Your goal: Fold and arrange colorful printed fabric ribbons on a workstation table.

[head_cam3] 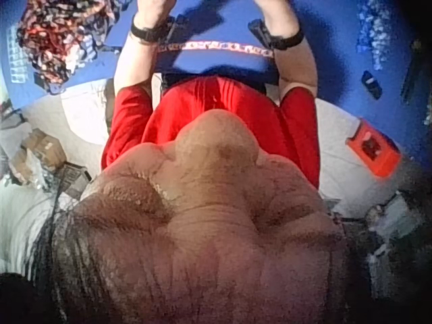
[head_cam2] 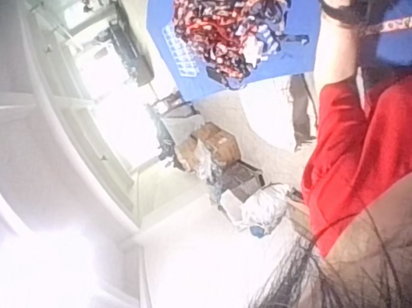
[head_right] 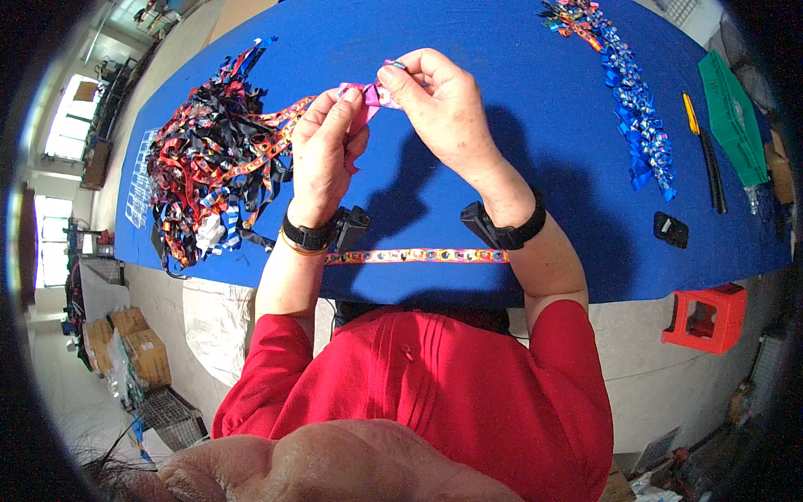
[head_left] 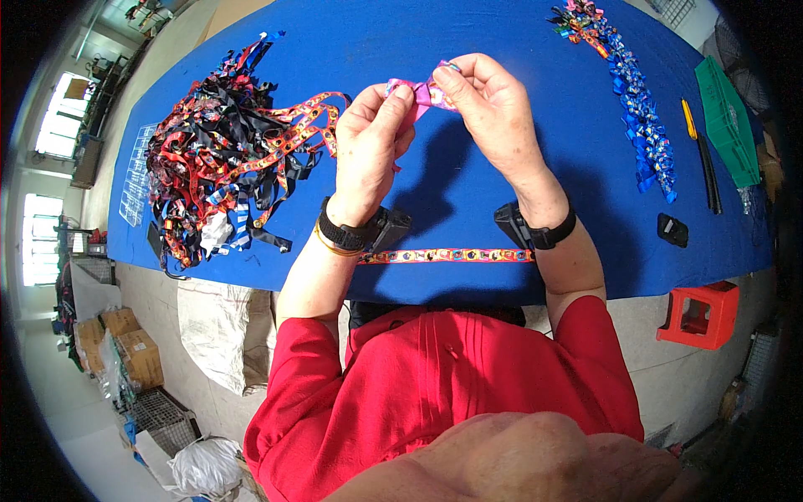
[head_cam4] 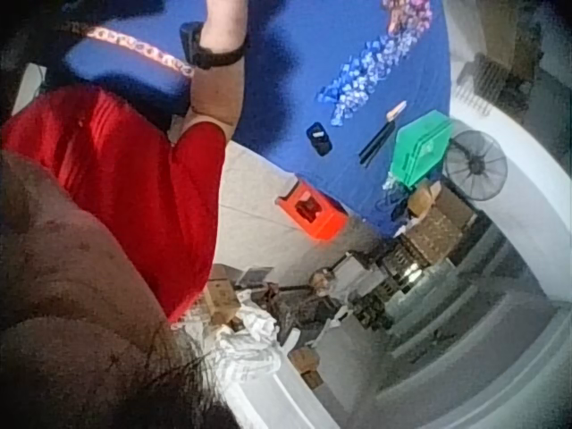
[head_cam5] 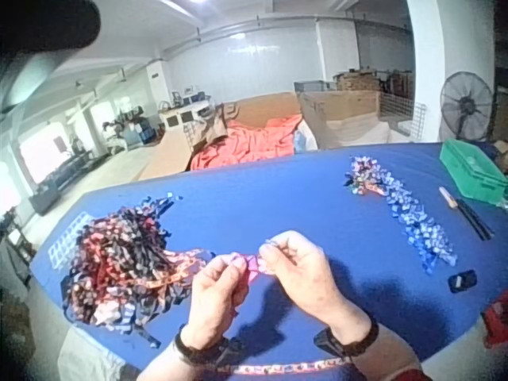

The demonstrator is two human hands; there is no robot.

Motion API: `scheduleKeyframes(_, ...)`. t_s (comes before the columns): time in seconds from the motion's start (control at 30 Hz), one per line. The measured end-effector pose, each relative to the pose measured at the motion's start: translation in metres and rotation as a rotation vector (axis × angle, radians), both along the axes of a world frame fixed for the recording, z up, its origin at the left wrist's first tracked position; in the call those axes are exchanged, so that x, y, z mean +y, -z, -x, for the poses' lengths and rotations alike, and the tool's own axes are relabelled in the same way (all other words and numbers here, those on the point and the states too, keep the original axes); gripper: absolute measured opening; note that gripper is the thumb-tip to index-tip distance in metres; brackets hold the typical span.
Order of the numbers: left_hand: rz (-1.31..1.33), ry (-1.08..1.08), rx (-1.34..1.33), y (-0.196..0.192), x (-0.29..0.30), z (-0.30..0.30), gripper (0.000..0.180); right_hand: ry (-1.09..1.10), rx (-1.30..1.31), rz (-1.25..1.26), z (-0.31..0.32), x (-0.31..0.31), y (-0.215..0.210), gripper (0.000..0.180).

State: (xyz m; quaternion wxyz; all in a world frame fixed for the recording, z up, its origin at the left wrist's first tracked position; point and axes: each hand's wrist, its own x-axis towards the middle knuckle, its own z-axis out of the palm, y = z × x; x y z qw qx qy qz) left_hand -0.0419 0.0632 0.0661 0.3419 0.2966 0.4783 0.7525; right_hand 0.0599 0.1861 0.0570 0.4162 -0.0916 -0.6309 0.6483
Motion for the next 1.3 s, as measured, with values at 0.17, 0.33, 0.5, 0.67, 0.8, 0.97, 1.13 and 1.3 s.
scheduleKeyframes(0.17, -0.014, -0.081, -0.001, -0.004, 0.004, -0.008, 0.011, 0.030, 0.023, 0.014, 0.001, -0.004, 0.000, 0.013)
scheduleKeyframes(0.33, -0.049, -0.113, 0.058, -0.002, 0.005, -0.013, 0.010, 0.066, 0.106, -0.025, 0.002, -0.006, 0.000, 0.013)
scheduleKeyframes(0.5, 0.020, -0.136, 0.129, -0.002, 0.001, -0.014, 0.016, 0.098, 0.083, -0.016, 0.003, -0.010, 0.001, 0.012)
scheduleKeyframes(0.67, 0.025, -0.208, 0.081, -0.005, 0.003, -0.020, 0.013, 0.186, 0.048, -0.081, 0.006, -0.009, 0.009, 0.013)
scheduleKeyframes(0.8, 0.046, -0.232, 0.109, -0.009, 0.003, -0.021, 0.013, 0.244, 0.023, -0.103, 0.005, -0.009, 0.010, 0.014)
scheduleKeyframes(0.97, 0.068, -0.231, 0.145, -0.012, 0.000, -0.021, 0.014, 0.245, 0.042, -0.119, 0.004, -0.010, 0.007, 0.013)
scheduleKeyframes(1.13, 0.075, -0.262, 0.146, -0.012, 0.001, -0.024, 0.015, 0.201, 0.099, -0.058, 0.003, -0.015, 0.005, 0.010)
scheduleKeyframes(1.3, 0.056, -0.280, 0.167, -0.011, 0.002, -0.024, 0.016, 0.198, 0.074, -0.076, 0.003, -0.013, 0.003, 0.010)
